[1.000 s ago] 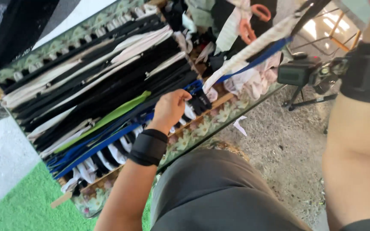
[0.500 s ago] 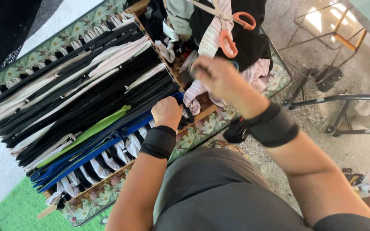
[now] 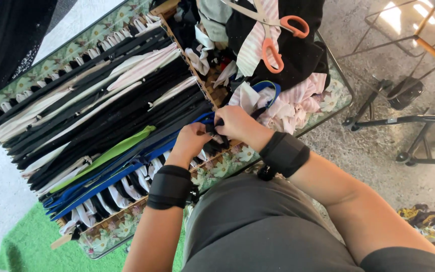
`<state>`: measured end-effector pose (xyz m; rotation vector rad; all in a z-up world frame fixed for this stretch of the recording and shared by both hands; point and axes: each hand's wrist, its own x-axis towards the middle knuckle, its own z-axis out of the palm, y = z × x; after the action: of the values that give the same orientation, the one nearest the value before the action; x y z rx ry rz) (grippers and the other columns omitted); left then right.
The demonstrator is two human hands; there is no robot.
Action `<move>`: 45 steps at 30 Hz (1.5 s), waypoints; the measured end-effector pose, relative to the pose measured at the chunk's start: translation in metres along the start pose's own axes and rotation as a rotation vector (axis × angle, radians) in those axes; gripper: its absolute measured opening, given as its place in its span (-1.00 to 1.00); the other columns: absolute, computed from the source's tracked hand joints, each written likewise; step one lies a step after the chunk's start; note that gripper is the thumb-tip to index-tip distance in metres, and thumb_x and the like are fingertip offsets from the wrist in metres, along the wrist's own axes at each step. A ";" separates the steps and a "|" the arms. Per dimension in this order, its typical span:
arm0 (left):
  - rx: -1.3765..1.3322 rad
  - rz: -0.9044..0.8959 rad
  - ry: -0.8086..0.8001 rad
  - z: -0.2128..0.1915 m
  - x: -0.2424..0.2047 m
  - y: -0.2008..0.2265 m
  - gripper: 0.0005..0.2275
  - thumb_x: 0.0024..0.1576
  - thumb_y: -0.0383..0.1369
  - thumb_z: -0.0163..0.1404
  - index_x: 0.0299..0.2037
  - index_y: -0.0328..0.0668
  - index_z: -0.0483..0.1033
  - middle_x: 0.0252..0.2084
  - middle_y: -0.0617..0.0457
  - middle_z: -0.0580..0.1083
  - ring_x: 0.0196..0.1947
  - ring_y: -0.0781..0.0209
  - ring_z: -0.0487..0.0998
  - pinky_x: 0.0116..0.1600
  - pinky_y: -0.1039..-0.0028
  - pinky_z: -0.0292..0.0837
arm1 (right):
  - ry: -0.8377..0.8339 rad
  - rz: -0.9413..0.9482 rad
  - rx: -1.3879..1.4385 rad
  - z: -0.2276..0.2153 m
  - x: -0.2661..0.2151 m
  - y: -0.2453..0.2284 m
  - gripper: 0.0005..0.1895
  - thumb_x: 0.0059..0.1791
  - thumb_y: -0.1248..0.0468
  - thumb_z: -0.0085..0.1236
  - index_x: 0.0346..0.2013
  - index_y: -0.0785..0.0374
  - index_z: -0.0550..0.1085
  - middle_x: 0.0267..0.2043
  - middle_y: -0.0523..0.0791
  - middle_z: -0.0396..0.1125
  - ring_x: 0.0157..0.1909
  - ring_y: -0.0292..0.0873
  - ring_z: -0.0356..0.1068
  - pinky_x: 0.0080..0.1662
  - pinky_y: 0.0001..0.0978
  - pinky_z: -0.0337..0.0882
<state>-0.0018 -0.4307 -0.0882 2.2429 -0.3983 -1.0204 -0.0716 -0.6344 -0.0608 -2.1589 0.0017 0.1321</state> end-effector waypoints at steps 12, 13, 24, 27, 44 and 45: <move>-0.526 0.037 -0.111 0.000 -0.011 -0.011 -0.80 -0.02 -0.55 0.06 -0.17 -0.32 0.57 -0.36 0.21 0.50 -0.37 0.44 0.42 -0.23 0.54 0.33 | -0.192 0.178 -0.043 0.002 0.008 -0.020 -0.80 -0.14 0.23 0.12 -0.29 0.19 0.60 -0.41 0.01 0.49 -0.29 0.12 0.50 -0.20 -0.04 0.47; -0.527 0.033 -0.113 0.003 -0.012 -0.010 -0.80 -0.02 -0.55 0.06 -0.17 -0.32 0.57 -0.36 0.21 0.50 -0.37 0.44 0.42 -0.23 0.54 0.33 | -0.194 0.181 -0.041 0.001 0.006 -0.028 -0.80 -0.14 0.23 0.12 -0.29 0.19 0.60 -0.41 0.01 0.49 -0.29 0.12 0.50 -0.20 -0.04 0.47; 0.050 0.057 0.217 -0.048 -0.061 0.000 -0.68 -0.05 -0.38 0.10 -0.05 -0.04 0.65 -0.28 -0.06 0.62 -0.27 0.05 0.66 -0.12 0.33 0.53 | 0.159 0.217 -0.407 0.006 -0.002 -0.044 -0.91 -0.20 0.09 0.29 -0.47 -0.05 0.64 -0.18 -0.10 0.32 -0.03 0.08 0.30 -0.09 0.10 0.17; 0.307 -0.145 0.160 -0.109 -0.117 -0.015 -0.72 0.04 -0.18 0.07 -0.08 0.07 0.69 -0.31 -0.04 0.61 -0.25 -0.01 0.63 -0.12 0.22 0.51 | 0.154 0.214 -0.386 0.010 0.001 -0.040 -0.93 -0.25 0.11 0.32 -0.51 -0.06 0.63 -0.16 -0.15 0.31 0.02 0.04 0.26 -0.07 0.09 0.16; 0.528 -0.551 0.509 -0.291 -0.248 -0.362 -0.68 0.10 -0.09 0.10 -0.07 -0.04 0.73 -0.20 -0.27 0.62 -0.11 -0.28 0.63 0.07 0.05 0.49 | 0.117 0.421 -0.330 0.024 0.008 -0.017 -0.81 -0.24 0.00 0.35 -0.37 -0.14 0.67 0.25 -0.12 0.22 0.23 0.14 0.13 0.09 0.17 0.09; 0.483 -0.591 0.516 -0.302 -0.253 -0.373 -0.67 0.07 -0.12 0.14 -0.05 -0.07 0.73 -0.25 -0.28 0.62 -0.16 -0.23 0.65 0.05 0.07 0.49 | 0.103 0.437 -0.311 0.026 0.008 -0.017 -0.81 -0.25 0.00 0.36 -0.37 -0.16 0.67 0.29 -0.11 0.21 0.24 0.15 0.12 0.09 0.18 0.08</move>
<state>0.0657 0.1050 -0.0400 3.0443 0.2989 -0.5934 -0.0651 -0.6033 -0.0622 -2.4440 0.5464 0.2870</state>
